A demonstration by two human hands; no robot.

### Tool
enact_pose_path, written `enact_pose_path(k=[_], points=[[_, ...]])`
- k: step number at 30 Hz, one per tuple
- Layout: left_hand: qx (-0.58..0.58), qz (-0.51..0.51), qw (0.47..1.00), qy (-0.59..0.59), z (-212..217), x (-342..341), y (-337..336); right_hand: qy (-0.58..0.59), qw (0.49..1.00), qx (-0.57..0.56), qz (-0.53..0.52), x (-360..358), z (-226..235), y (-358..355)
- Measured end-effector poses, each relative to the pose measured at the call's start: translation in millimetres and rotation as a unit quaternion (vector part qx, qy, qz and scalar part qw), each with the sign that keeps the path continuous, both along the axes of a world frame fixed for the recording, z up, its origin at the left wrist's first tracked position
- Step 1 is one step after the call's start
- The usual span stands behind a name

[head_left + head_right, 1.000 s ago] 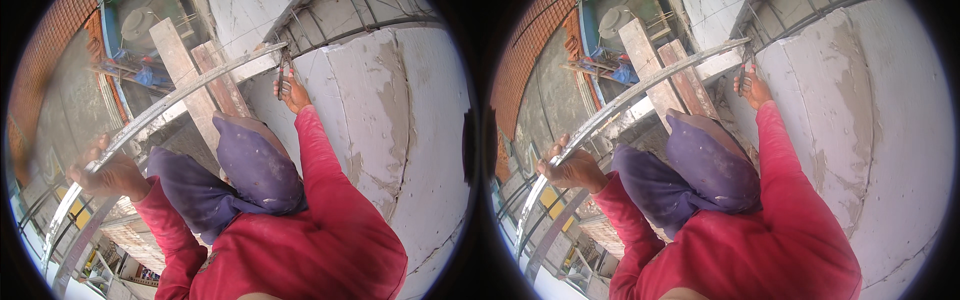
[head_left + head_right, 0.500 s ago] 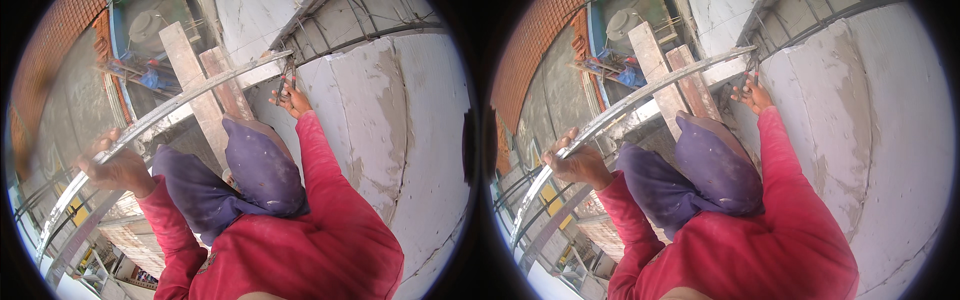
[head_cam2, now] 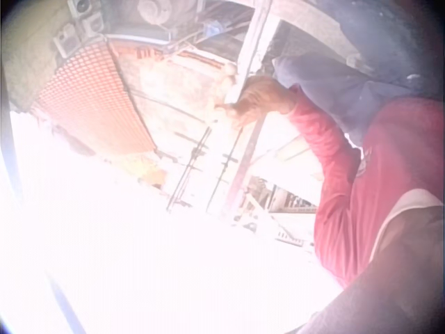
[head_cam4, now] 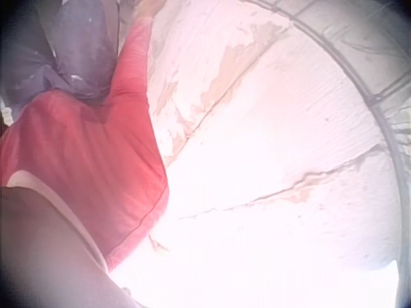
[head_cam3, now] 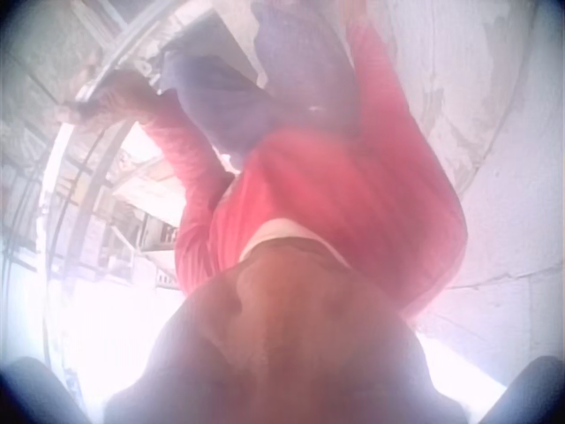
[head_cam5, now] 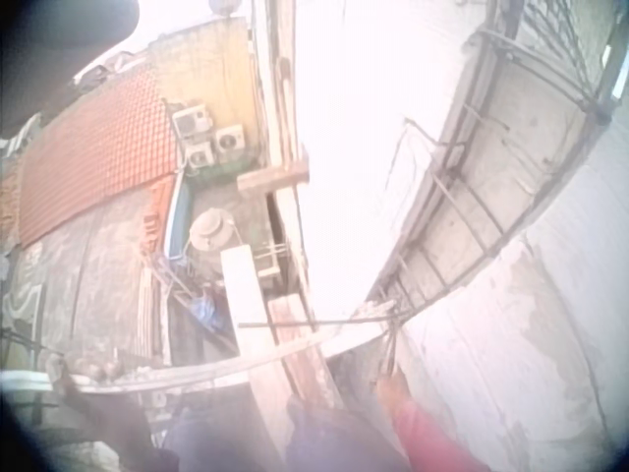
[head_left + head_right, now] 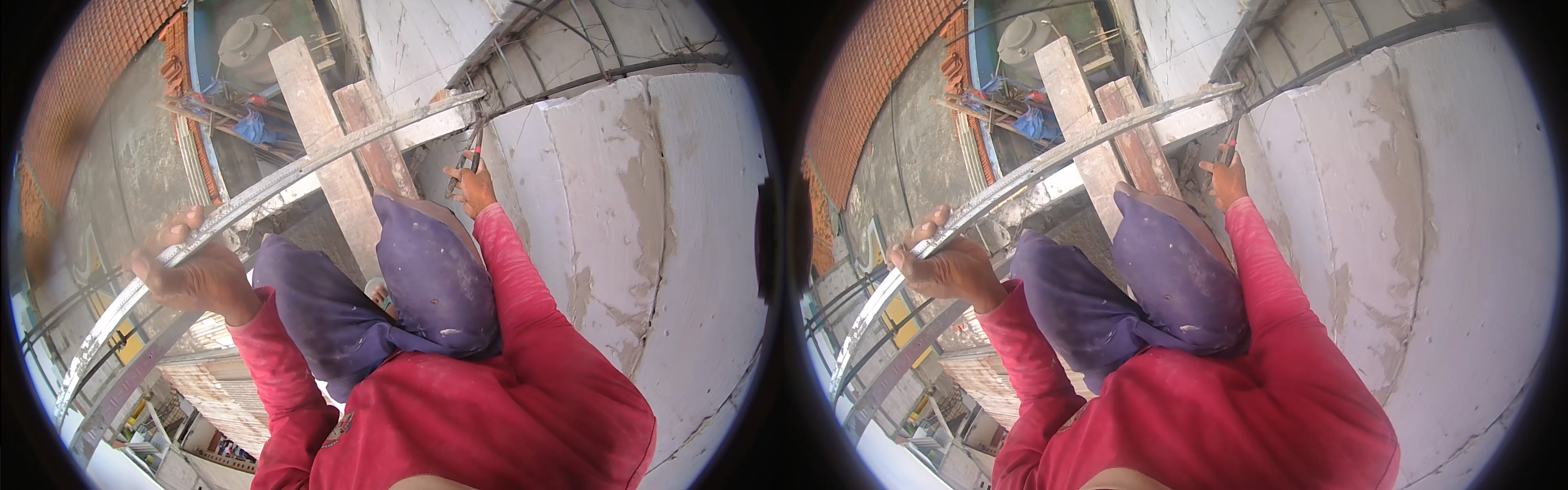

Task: The person is assembling a metal frame on a rooftop. They position metal bars, secure them with wire, and use a brick as a weight to hold the structure in place.

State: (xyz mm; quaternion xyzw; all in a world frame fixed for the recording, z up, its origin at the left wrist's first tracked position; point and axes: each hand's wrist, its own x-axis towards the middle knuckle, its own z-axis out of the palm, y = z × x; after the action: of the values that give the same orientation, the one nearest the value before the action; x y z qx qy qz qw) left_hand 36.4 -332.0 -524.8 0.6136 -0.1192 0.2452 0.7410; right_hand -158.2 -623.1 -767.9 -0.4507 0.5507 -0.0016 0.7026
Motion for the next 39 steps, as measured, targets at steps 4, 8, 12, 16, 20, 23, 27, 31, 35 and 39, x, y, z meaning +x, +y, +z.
enact_pose_path(k=[4, 8, 12, 16, 20, 23, 27, 31, 35, 39], points=[[0.003, 0.001, 1.000, -0.008, -1, -1, 0, 0.039, 0.992, -0.096, 0.068, -18, -7, 20], [-0.008, 0.026, 1.000, 0.001, 1, -3, -5, 0.039, 0.969, -0.158, 0.187, -22, 7, 29], [0.018, 0.003, 0.999, -0.031, 5, -1, -11, 0.013, 0.968, -0.145, 0.205, -15, 3, 36], [0.008, -0.011, 0.999, -0.032, 3, 1, -7, 0.005, 0.959, -0.172, 0.227, -6, 7, 41], [-0.015, -0.015, 1.000, -0.021, -4, -1, -5, -0.003, 0.953, -0.202, 0.225, -13, -21, 39], [-0.011, 0.018, 1.000, -0.015, -1, -3, -11, 0.003, 0.942, -0.217, 0.258, -9, -30, 35], [-0.013, 0.022, 1.000, 0.010, 5, -4, -14, -0.010, 0.919, -0.250, 0.305, -3, -50, 38], [0.012, 0.023, 1.000, -0.005, 4, -2, -8, -0.015, 0.919, -0.223, 0.326, 6, -37, 42], [0.009, 0.007, 1.000, -0.012, 2, -1, -6, -0.065, 0.959, -0.187, 0.203, -1, -38, 44], [-0.008, -0.010, 1.000, -0.023, -1, -1, -4, -0.034, 0.979, -0.179, 0.089, 5, -26, 36]])
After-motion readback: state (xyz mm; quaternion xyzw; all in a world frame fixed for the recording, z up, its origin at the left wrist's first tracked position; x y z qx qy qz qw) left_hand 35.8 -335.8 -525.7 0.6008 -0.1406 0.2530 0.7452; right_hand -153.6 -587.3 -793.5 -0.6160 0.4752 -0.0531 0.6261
